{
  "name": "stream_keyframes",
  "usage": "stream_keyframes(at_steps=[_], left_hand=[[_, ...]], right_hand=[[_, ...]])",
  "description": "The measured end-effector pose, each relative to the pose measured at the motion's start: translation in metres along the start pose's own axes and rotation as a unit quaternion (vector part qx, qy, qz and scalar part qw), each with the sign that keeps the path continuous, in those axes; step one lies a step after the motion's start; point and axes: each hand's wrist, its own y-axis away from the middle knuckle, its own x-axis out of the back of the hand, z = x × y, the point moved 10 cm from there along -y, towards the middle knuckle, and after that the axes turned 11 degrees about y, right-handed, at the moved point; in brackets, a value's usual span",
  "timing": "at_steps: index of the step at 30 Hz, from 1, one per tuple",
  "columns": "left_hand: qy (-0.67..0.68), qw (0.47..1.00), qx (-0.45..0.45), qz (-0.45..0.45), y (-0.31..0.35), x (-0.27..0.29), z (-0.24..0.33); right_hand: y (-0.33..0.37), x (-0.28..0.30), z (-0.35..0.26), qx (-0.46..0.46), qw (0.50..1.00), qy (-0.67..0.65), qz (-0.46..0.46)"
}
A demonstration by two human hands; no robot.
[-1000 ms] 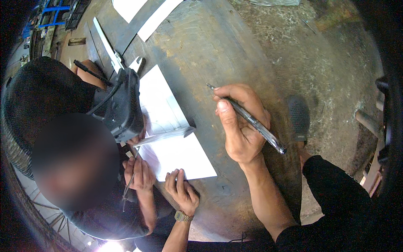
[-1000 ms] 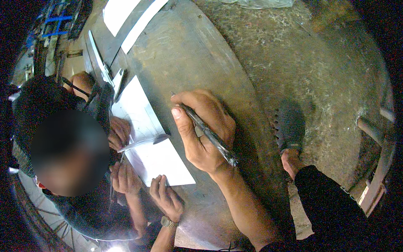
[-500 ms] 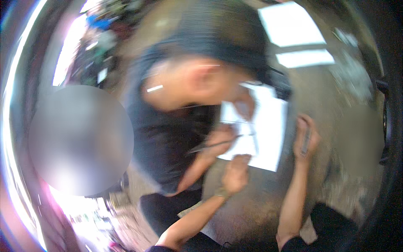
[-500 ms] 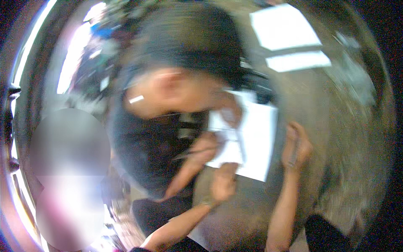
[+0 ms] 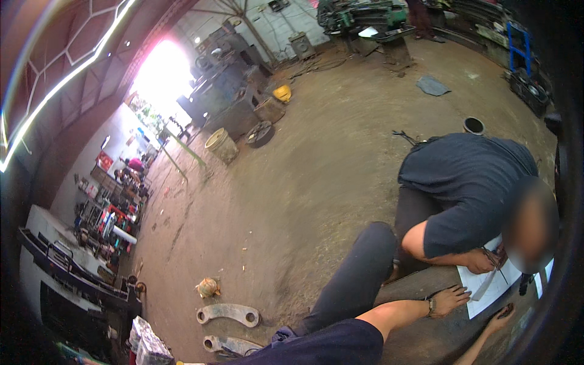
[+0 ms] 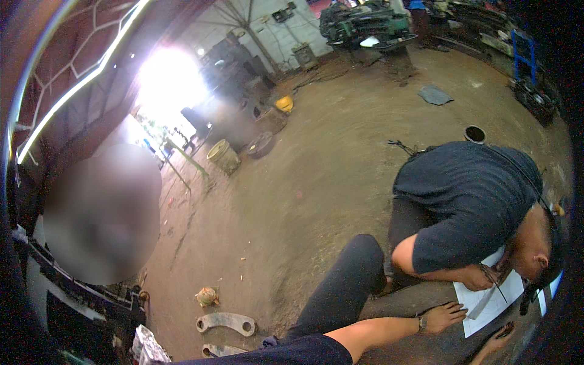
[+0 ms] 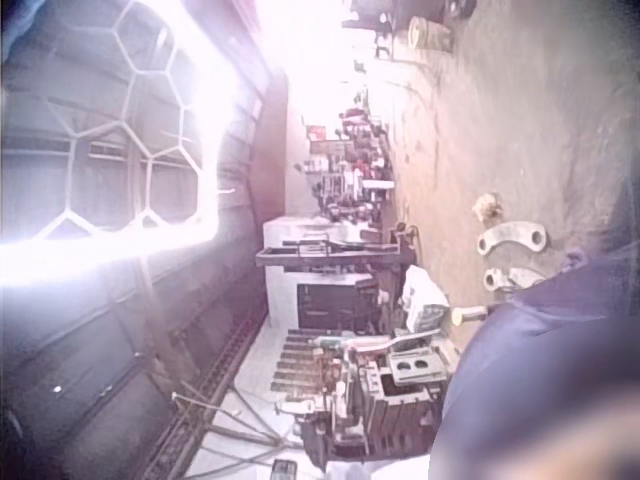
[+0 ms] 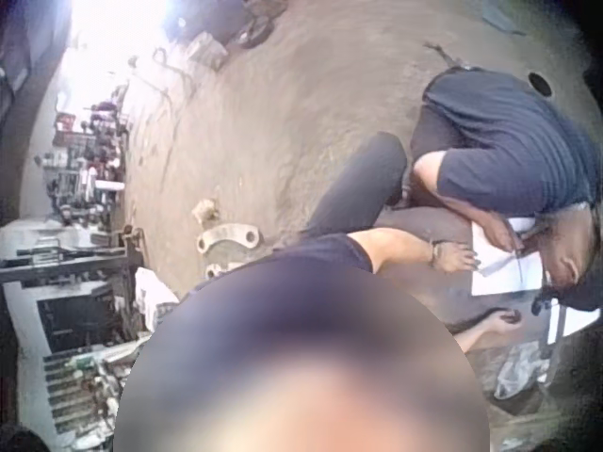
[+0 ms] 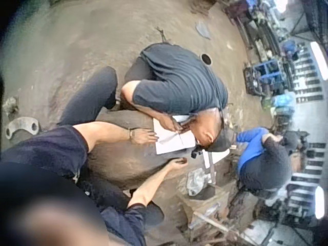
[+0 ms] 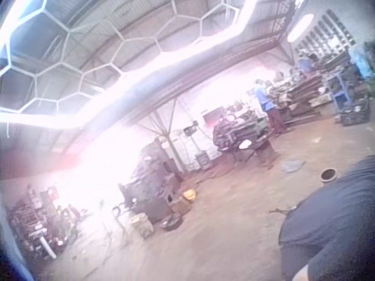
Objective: The person sits cross-legged on the floor and uses a pen, caliper, and compass to draw technical diagrams on a piece of paper. They measure and mark lines, draw arcs, and collaborate with a coworker who also draws on the paper.
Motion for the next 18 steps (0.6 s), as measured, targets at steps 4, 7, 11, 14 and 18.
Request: stream_keyframes(at_steps=[4,7,11,14,18], left_hand=[[0.021,0.999,-0.025,-0.027,0.083,0.015,-0.009],[-0.015,0.997,-0.080,0.015,0.130,0.037,-0.009],[0.025,0.995,-0.088,0.031,0.144,0.048,-0.005],[0.006,0.994,-0.100,0.045,0.144,0.057,0.000],[0.043,0.998,-0.046,-0.011,0.142,0.052,-0.005]], right_hand=[[-0.002,-0.015,-0.009,0.076,0.990,-0.023,-0.119],[0.009,0.008,-0.053,0.165,0.970,-0.034,-0.176],[0.017,0.073,-0.120,0.171,0.978,-0.069,-0.099],[0.020,0.081,-0.149,0.193,0.973,-0.008,-0.129],[0.025,0.067,-0.118,0.235,0.961,0.011,-0.145]])
